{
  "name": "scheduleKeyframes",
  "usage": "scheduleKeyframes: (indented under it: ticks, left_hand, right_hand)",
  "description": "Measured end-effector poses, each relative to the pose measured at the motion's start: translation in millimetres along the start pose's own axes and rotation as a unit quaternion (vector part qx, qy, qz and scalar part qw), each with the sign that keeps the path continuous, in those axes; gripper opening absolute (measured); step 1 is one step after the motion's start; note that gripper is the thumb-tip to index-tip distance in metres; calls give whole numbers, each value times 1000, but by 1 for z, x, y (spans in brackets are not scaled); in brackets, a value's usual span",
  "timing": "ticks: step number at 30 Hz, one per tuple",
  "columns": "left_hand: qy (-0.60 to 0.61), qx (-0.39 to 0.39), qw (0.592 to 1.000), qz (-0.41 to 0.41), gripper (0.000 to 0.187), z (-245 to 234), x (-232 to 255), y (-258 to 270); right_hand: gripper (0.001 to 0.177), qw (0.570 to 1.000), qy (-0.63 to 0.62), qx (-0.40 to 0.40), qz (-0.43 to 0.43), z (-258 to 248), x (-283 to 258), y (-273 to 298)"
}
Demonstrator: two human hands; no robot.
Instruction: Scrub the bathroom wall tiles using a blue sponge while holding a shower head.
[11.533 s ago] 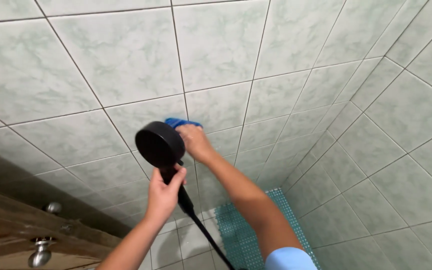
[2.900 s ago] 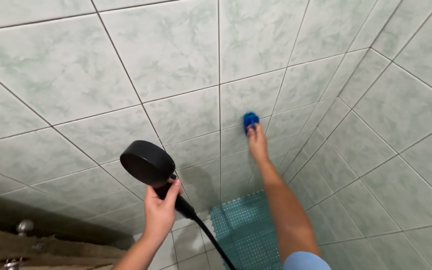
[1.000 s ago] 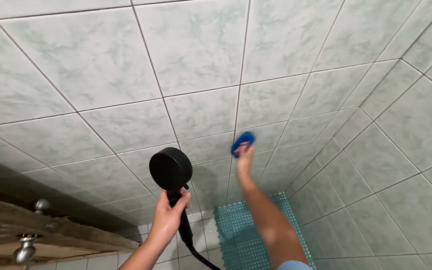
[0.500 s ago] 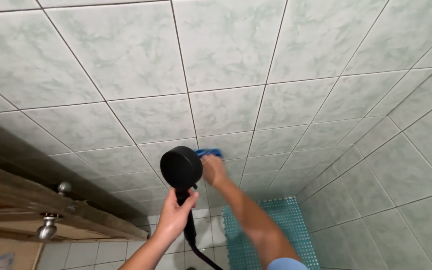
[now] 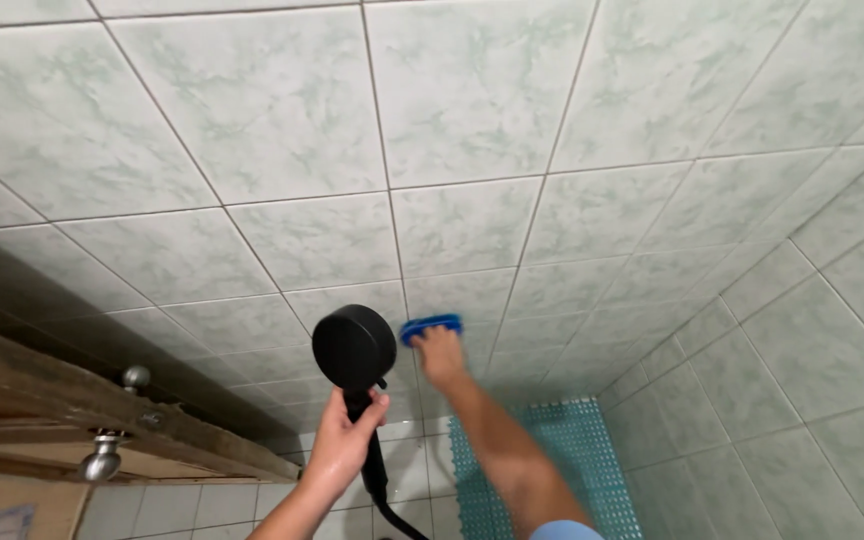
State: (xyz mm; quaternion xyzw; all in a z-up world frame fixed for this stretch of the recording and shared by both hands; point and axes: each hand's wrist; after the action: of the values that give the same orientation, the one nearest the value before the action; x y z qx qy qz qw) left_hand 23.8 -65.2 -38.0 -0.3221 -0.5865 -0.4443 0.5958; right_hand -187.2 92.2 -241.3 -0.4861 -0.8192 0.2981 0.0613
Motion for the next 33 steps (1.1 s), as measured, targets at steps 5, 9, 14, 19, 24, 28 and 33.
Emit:
scheduleKeyframes:
  ticks: [5,9,14,19,24,28,33]
  left_hand:
    - [-14,31,999,30,25,-13,-10,2]
    - [47,101,991,72,23,-18,9,10]
    - [67,96,987,108,22,-9,19,18]
    - [82,67,986,128,23,1,27,27]
    - [57,54,990,118,24,6,35,28]
    - [70,49,989,121,24,2,32,26]
    - [76,58,988,119,25,-8,37,24]
  right_hand:
    - [31,999,-20,30,-24,-25,-58,-27]
    - [28,991,-76,108,-32,-87,-68,-48]
    - [35,967,-75,238,-45,-162,-76,-105]
    - [37,934,-106,342,-13,-196,-75,-131]
    - [38,956,-92,253,-117,-175,-79,-108]
    - [36,963,-102,222,-115,-159,-51,-83]
    - [30,973,-24,225,-48,-161,-4,-52]
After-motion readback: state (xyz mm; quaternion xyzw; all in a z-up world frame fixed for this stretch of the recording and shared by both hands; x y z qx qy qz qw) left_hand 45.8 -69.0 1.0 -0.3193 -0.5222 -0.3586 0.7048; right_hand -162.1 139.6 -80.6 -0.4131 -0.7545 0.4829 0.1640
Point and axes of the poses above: each hand's wrist, its own y-axis away from the middle knuckle, its own z-axis out of the palm, x = y × z, and after that the axes turned 14 degrees about x, right-handed
